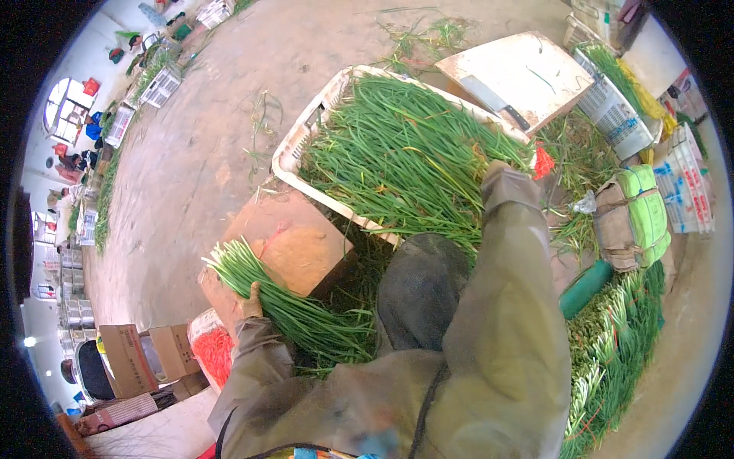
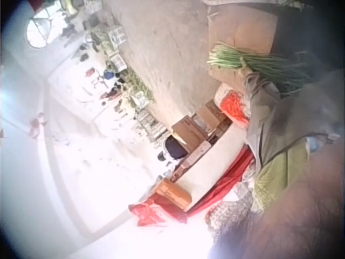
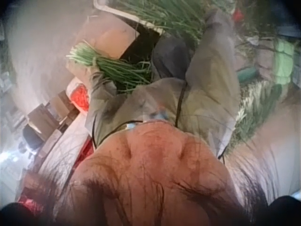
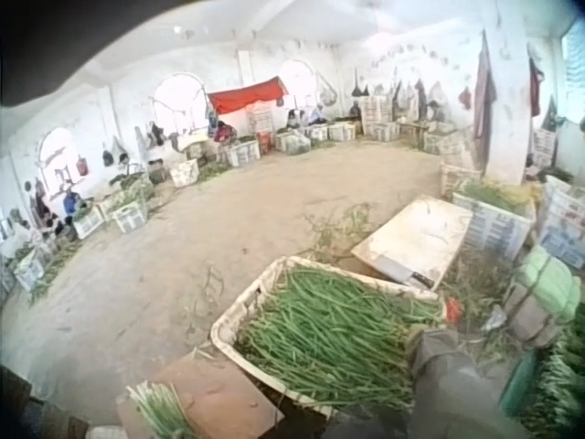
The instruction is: The person, wearing gloves, gathers bundles of green onions from a crate, aligns them on a wooden board, and secures each bunch with a red string by hand.
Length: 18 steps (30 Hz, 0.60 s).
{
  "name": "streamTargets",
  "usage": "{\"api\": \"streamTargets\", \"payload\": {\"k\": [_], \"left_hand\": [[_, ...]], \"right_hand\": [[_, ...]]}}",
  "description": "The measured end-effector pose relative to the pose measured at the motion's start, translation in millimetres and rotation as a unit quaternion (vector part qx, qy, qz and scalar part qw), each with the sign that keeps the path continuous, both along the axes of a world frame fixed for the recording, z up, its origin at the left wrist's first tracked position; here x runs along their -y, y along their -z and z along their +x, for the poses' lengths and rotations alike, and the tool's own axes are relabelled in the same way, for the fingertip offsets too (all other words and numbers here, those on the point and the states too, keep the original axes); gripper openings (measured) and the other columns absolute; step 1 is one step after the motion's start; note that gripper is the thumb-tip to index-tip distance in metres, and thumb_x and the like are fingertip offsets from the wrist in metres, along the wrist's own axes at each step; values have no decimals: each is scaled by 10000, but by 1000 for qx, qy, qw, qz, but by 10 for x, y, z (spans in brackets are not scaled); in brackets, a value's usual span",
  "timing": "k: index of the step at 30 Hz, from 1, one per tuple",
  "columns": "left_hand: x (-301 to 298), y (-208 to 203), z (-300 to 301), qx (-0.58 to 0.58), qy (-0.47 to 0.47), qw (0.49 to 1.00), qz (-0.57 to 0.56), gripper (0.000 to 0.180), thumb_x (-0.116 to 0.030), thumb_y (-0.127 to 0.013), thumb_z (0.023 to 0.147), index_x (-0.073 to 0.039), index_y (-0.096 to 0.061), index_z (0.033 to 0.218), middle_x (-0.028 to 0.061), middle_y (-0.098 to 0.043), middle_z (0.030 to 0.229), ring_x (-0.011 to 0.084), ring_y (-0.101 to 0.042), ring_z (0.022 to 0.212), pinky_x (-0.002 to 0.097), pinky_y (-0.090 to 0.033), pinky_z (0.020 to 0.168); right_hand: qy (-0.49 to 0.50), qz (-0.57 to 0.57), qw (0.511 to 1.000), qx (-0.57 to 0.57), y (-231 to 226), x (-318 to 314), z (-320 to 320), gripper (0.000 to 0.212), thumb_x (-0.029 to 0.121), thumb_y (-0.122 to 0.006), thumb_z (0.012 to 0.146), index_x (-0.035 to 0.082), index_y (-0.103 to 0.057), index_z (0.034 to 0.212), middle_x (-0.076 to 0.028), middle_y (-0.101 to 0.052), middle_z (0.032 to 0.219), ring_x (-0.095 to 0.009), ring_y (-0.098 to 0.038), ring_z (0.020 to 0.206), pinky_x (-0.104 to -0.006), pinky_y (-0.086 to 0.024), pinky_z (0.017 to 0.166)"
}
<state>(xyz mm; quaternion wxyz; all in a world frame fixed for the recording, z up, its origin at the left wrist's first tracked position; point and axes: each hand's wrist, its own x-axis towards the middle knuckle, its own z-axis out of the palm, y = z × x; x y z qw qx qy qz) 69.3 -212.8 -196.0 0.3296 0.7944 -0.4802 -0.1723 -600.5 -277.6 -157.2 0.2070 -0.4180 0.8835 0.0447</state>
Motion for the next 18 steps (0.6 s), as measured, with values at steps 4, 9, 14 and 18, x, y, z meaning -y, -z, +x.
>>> {"api": "streamTargets", "payload": {"k": [4, 9, 14, 18], "left_hand": [[-113, -718, -313, -2, 20, 1000, -1, 757, -277, -647, 795, -124, -210, 1395, 210, -545, 1149, 329, -547, 973, 392, -431, 840], [-397, -1096, -512, -317, -62, 925, -202, 613, -37, -543, 836, -140, -267, 1373, 118, -488, 1197, 264, -534, 981, 322, -455, 847], [-608, -964, -244, -334, 70, 921, -187, 508, 39, -538, 823, -31, -370, 1297, 65, -489, 1146, 167, -484, 1005, 284, -416, 867], [-711, -937, -152, -333, 181, 914, -145, 426, 27, -556, 826, -36, -465, 1237, 49, -520, 1122, 138, -497, 1002, 249, -394, 887]], "right_hand": [[-17, -11, 998, -59, -388, -2, -13, 259, 182, -552, 795, 27, -646, 980, -189, -628, 971, -335, -597, 957, -409, -479, 793], [-118, -119, 985, -53, -933, -223, 234, 264, 184, -554, 753, 20, -632, 944, -206, -626, 936, -351, -599, 916, -393, -478, 785], [-106, -174, 979, 24, -690, -1008, 475, 392, 284, -621, 726, 14, -577, 1005, -225, -620, 906, -356, -598, 864, -414, -469, 758], [-42, -195, 974, 107, -1292, -1558, 652, 492, 325, -659, 732, 34, -547, 1112, -222, -606, 976, -341, -577, 934, -374, -453, 806]]}}
